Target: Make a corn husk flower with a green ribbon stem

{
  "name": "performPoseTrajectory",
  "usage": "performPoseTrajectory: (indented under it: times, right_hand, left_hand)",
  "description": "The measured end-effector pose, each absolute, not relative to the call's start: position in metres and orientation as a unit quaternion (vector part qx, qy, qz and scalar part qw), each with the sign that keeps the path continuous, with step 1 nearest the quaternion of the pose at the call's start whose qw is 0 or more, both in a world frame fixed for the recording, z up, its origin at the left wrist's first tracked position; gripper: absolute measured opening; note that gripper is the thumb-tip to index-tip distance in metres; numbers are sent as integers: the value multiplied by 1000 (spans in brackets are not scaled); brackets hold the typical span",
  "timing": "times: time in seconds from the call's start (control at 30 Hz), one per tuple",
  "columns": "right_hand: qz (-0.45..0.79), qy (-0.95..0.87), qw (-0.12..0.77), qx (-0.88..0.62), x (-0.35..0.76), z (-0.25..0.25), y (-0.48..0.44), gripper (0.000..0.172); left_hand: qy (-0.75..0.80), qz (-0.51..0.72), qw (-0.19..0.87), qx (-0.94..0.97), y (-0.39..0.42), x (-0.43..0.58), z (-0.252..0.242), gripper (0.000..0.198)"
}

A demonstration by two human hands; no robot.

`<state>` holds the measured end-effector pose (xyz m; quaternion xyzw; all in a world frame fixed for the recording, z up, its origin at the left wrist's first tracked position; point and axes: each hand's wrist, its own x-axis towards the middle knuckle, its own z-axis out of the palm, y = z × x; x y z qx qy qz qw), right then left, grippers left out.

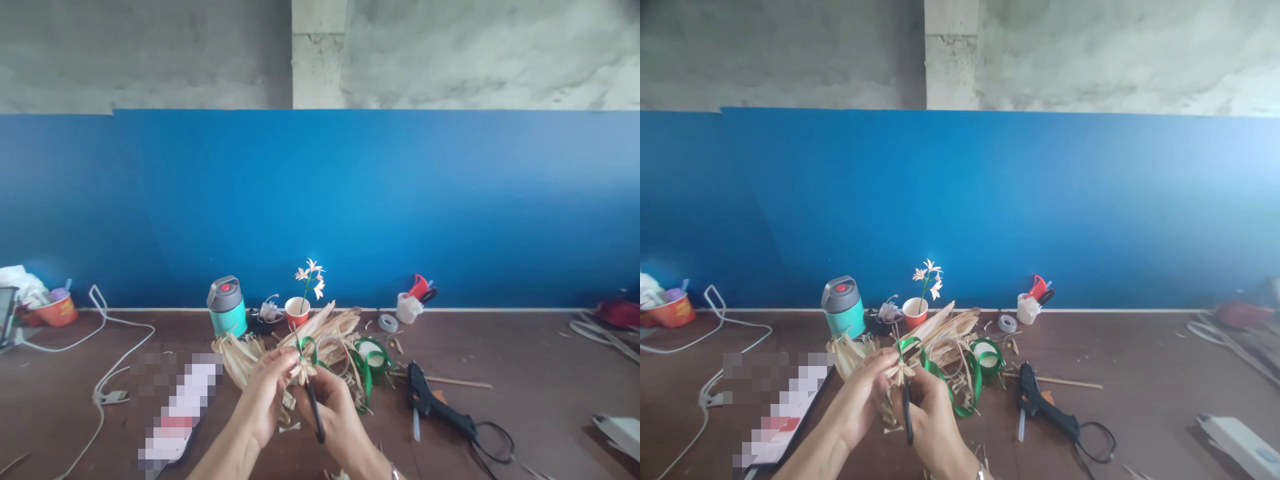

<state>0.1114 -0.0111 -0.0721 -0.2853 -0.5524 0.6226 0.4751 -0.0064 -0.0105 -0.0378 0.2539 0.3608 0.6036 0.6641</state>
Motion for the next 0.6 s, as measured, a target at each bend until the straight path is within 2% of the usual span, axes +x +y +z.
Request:
performPoseTrajectory:
  times: [0.6]
  right_hand:
    - [648,-526,480,-270,113,-69,-6,27]
  left_hand:
    - [346,584,674,292,-10,-8,-40,20]
